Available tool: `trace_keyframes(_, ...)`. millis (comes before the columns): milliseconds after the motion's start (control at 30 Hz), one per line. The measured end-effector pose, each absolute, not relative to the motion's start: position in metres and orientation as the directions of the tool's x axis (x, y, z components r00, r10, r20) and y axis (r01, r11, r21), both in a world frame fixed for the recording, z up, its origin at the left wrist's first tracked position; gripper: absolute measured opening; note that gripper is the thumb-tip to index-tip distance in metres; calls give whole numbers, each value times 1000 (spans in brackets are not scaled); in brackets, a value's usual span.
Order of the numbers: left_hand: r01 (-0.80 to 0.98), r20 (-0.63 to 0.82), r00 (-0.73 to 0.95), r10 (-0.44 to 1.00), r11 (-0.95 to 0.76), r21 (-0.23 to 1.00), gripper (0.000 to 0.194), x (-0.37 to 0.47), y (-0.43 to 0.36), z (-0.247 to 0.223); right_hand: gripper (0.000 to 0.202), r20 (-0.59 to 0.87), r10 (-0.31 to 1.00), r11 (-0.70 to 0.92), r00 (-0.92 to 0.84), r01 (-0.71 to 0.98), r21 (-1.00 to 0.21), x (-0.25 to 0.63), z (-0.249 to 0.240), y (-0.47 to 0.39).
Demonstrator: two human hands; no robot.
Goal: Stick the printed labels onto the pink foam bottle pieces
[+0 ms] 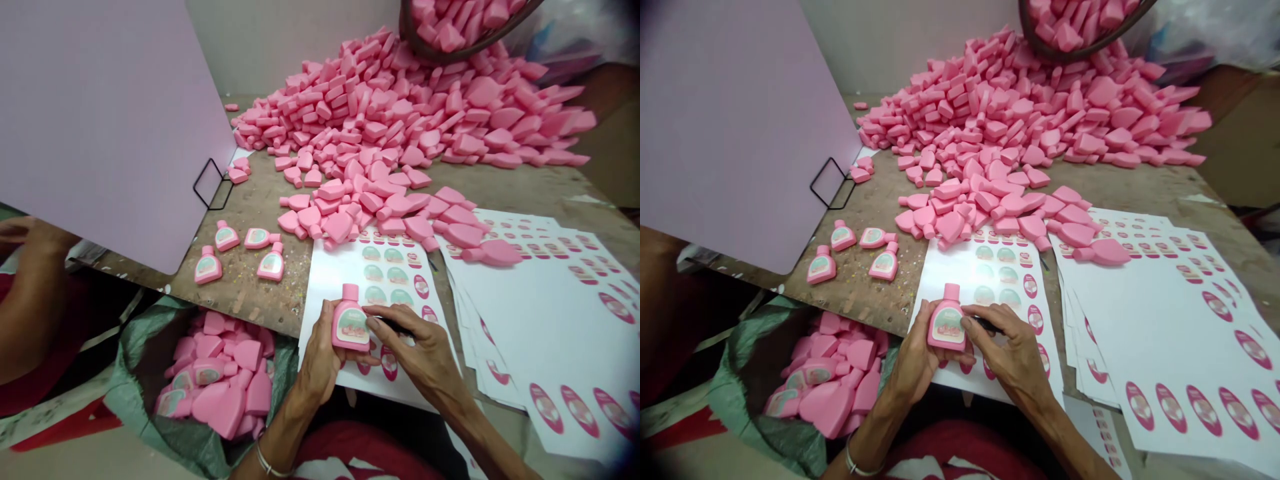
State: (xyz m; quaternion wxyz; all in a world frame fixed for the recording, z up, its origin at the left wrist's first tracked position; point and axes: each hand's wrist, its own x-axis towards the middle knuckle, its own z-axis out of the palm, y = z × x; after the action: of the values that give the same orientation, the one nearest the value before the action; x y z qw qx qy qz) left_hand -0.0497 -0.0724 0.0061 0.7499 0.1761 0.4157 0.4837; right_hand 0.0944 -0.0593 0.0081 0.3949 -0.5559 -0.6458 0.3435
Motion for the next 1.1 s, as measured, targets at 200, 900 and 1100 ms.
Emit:
trace_keyframes(200, -575, -446, 166, 879, 454, 680, 56, -50, -73, 7, 17, 176, 982, 187, -69, 464, -866, 93, 7, -59)
trace_keyframes(900, -426, -321, 425, 847, 499, 754, 45, -64, -93, 17, 45, -122, 984, -72, -128, 337, -939, 69, 10, -49)
trace_keyframes(1100, -461, -367, 287, 885, 463, 757, 37, -77, -92, 14, 30, -43, 988, 26, -149, 434, -901, 80, 4, -40)
